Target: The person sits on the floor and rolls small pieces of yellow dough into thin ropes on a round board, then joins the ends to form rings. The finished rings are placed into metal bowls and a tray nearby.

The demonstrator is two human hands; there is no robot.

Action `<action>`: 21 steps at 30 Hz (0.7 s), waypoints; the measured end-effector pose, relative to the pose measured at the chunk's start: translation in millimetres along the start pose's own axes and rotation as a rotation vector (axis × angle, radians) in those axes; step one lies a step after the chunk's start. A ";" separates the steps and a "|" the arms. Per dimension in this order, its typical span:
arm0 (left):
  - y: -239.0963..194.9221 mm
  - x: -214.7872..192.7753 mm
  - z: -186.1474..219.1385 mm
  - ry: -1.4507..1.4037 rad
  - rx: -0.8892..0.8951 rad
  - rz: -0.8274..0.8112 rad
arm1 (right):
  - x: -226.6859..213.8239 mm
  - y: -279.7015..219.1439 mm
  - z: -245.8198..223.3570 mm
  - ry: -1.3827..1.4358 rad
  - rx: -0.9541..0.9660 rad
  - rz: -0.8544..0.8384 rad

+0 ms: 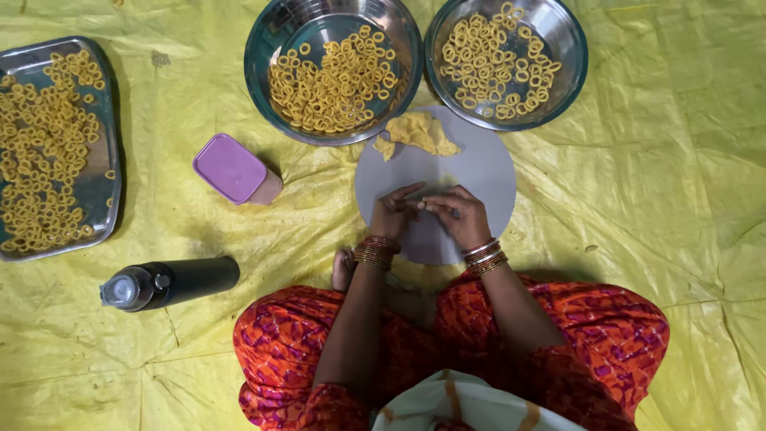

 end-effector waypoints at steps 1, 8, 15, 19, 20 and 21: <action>0.5 0.1 1.0 -0.019 0.015 -0.009 | 0.5 -0.1 -0.4 -0.022 -0.001 -0.011; 4.2 -3.9 -4.9 0.134 0.022 0.035 | 4.2 -1.6 -4.1 -0.094 -0.026 0.004; 6.4 -0.1 -22.0 -0.118 -0.062 0.013 | -18.8 -3.7 22.8 -0.232 0.148 0.156; 11.8 -0.3 -28.0 -0.152 -0.045 0.020 | -10.4 -0.3 7.8 -0.323 -0.055 0.060; 12.5 -1.2 -28.4 -0.119 -0.033 0.031 | -9.8 0.3 8.5 -0.339 -0.046 0.055; 13.1 -2.6 -28.2 -0.086 -0.021 0.043 | -9.1 0.9 8.9 -0.356 -0.037 0.050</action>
Point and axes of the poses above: each hand's wrist, its own y-axis towards the middle knuckle, its own x-axis out of the palm, z = x × y, the point moved 10 cm from there along y, towards the middle knuckle, and after that the axes turned 9 degrees about y, right-handed, at the moved point
